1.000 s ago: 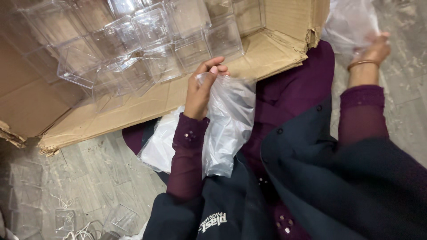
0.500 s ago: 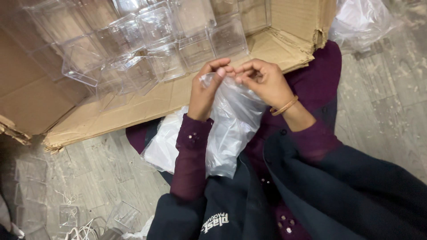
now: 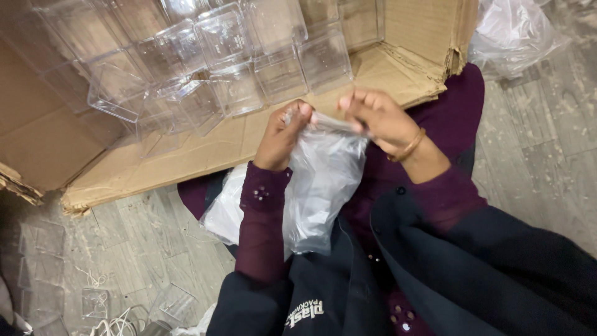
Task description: The person sits on the floor in front of an open cardboard box filled with clear plastic boxes and packs them into clear plastic bags. They open a bag, place plastic boxes inside one at a time, and set filled bags aside while continuing with the remaining boxes.
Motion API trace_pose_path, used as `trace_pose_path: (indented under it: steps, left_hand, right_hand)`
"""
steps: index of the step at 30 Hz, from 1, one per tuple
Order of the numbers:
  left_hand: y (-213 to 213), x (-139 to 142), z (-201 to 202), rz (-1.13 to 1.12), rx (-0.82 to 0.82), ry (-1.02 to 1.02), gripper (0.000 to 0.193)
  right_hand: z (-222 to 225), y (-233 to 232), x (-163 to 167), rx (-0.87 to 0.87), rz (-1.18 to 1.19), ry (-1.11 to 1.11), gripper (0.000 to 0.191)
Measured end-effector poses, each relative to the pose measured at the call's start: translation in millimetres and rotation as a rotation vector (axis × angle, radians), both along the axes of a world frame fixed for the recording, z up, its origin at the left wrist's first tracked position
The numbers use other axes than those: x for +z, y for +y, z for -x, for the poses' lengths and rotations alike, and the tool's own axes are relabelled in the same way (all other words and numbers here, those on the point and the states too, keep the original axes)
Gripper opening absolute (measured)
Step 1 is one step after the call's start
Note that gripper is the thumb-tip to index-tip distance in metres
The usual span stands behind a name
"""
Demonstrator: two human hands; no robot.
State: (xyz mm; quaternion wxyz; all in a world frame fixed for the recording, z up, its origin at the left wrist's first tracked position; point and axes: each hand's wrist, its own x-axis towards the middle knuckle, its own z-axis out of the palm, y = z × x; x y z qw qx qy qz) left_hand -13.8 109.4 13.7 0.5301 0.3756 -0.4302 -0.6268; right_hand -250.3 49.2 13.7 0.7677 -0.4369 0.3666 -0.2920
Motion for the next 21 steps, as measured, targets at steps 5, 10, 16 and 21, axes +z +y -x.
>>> trace_pose_path:
  steps: [5, 10, 16, 21]
  left_hand:
    - [-18, -8, -34, -0.182, -0.041, 0.133, 0.026]
    - [-85, -49, -36, 0.105, 0.126, -0.799, 0.027]
    - [-142, -101, -10, -0.064, 0.253, -1.417, 0.035]
    - [-140, -96, -7, -0.007, 0.254, -1.079, 0.034]
  right_hand:
    - [25, -19, -3, 0.028, -0.054, -0.519, 0.026]
    - [5, -97, -9, -0.044, 0.254, -0.177, 0.011]
    - [-38, -162, -45, -0.001, 1.055, 0.903, 0.037]
    - [-33, -122, -14, 0.049, 0.563, 1.056, 0.048]
